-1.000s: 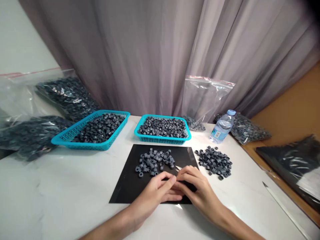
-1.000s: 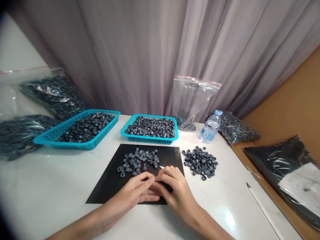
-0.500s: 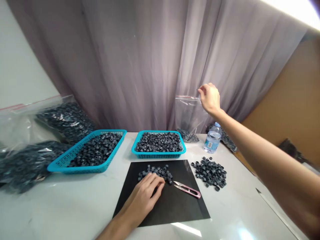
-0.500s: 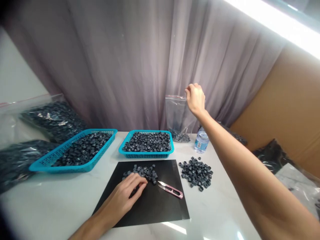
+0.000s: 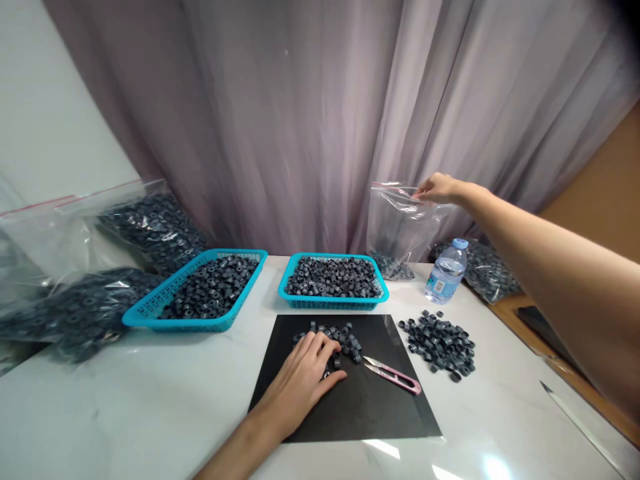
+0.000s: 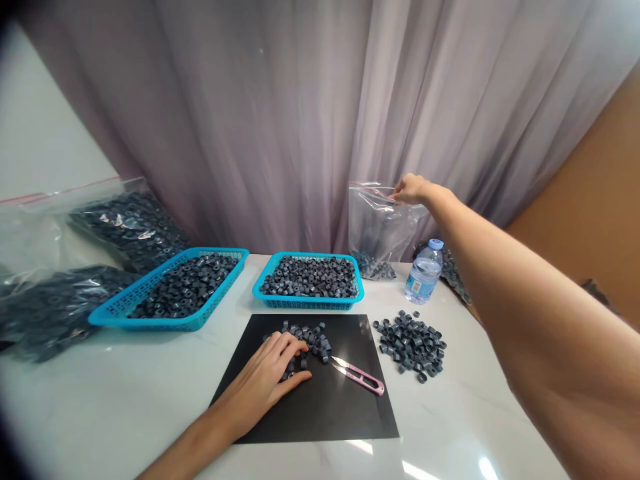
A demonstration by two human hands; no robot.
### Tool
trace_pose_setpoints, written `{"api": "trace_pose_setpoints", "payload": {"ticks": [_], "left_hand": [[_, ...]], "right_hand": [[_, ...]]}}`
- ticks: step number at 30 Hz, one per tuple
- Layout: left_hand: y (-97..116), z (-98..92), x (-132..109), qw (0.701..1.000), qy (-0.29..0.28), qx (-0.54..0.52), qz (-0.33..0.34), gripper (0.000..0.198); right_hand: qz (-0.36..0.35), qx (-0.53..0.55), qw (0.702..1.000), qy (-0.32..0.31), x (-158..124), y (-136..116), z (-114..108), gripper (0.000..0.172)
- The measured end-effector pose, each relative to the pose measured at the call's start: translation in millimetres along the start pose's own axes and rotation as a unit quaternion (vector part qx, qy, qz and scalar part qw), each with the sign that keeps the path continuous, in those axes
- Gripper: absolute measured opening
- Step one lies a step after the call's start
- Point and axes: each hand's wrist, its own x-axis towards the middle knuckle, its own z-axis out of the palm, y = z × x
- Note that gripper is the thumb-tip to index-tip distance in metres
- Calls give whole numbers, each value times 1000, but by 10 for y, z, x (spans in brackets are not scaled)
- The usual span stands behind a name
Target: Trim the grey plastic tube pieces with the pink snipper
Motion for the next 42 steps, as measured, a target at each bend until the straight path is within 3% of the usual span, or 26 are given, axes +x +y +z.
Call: {"api": "trace_pose_setpoints", "payload": {"ticks": [3,7,10,12,15,17,20,27,33,37,42], "left_hand": [[20,-27,13,1000,-4,3,8,28],[77,-109,34,999,-30,3,16,37],[83,-165,32,998,-43,8,40,38],[54,-192,25,998,-46,11,49,35],[-13,-211,26,998,-40,7,46,36],[-46,-201,39,998,-36,4,46,34],[-58,-157,60,998,-24,6,53,27],[11,-46,72,997,4,9,73,13],[46,-43,79,996,11,22,88,10],[73,-82,84,992,43,-33,113,11],[145,-87,59,987,68,-128,63,9]], "right_hand": [[42,-43,998,-14,-74,-100,-22,43],[31,-79,992,97,-386,-330,-41,56],[-11,-78,977,198,-884,-505,79,63],[-50,-22,968,245,-1369,-599,257,50],[-66,126,967,210,-2186,-720,626,35],[-71,174,972,142,-2642,-817,861,32],[-98,189,974,72,-3036,-1014,1064,28],[-177,136,973,-51,-3214,-1352,1099,18],[-226,68,970,-57,-3267,-1305,1144,17],[-246,76,964,-58,-3260,-1263,1143,20],[-268,92,957,-64,-3254,-1245,1117,15]]}}
